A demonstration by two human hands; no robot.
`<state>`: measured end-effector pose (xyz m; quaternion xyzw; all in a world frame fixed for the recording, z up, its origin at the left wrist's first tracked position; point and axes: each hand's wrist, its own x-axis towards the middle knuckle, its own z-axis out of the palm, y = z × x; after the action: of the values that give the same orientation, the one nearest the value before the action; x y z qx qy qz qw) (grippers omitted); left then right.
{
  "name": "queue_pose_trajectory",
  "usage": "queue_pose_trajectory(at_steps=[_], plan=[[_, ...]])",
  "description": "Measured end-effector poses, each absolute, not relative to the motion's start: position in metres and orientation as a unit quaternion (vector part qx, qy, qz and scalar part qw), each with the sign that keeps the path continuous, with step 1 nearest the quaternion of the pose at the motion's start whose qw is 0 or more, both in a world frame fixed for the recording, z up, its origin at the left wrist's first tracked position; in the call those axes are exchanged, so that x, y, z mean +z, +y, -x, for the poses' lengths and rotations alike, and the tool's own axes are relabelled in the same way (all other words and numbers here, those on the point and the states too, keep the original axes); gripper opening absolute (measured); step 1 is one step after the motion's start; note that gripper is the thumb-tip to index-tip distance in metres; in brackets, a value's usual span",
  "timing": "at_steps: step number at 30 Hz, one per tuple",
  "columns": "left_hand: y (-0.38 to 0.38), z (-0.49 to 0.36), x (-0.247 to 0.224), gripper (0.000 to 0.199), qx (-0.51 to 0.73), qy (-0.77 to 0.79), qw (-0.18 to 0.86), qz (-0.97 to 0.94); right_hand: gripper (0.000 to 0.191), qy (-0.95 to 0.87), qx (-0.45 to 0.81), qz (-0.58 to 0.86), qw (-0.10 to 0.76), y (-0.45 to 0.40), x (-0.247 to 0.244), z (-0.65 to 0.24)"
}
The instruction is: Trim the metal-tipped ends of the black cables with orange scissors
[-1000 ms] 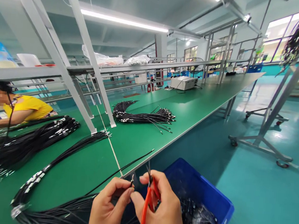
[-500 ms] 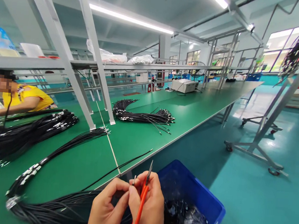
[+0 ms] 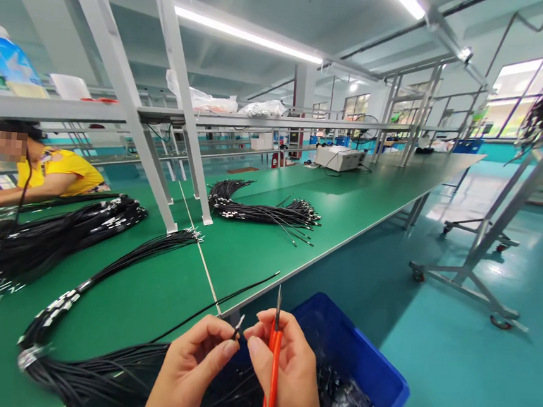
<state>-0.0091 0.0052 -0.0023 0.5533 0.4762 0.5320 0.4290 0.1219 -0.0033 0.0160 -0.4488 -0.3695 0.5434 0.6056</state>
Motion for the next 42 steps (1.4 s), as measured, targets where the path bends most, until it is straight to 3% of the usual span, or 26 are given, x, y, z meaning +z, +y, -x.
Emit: queue_pose_trajectory(at_steps=[5, 11, 19, 24, 31, 36, 42], plan=[[0.001, 0.002, 0.009, 0.01, 0.534, 0.509, 0.304, -0.602, 0.028, -0.379, 0.54, 0.447, 0.604, -0.001, 0.01, -0.139], [-0.002, -0.007, 0.01, 0.015, 0.536, 0.463, 0.15, -0.689, 0.029, -0.356, 0.514, 0.447, 0.64, -0.003, 0.008, -0.14], [-0.001, -0.002, 0.007, 0.016, 0.481, 0.464, 0.095, -0.738, 0.029, -0.359, 0.523, 0.444, 0.633, -0.003, 0.008, -0.139], [-0.002, -0.011, -0.001, 0.017, 0.514, 0.479, 0.065, -0.709, 0.033, -0.336, 0.54, 0.456, 0.622, 0.002, 0.014, -0.129], [-0.003, -0.013, 0.004, 0.019, 0.537, 0.488, 0.136, -0.674, 0.031, -0.313, 0.528, 0.442, 0.654, -0.003, 0.01, -0.118], [-0.002, -0.009, 0.009, 0.017, 0.523, 0.516, 0.189, -0.651, 0.033, -0.298, 0.573, 0.425, 0.634, -0.006, 0.01, -0.122], [-0.001, -0.012, 0.005, 0.017, 0.517, 0.529, 0.185, -0.646, 0.027, -0.336, 0.474, 0.484, 0.654, -0.008, 0.018, -0.115]])
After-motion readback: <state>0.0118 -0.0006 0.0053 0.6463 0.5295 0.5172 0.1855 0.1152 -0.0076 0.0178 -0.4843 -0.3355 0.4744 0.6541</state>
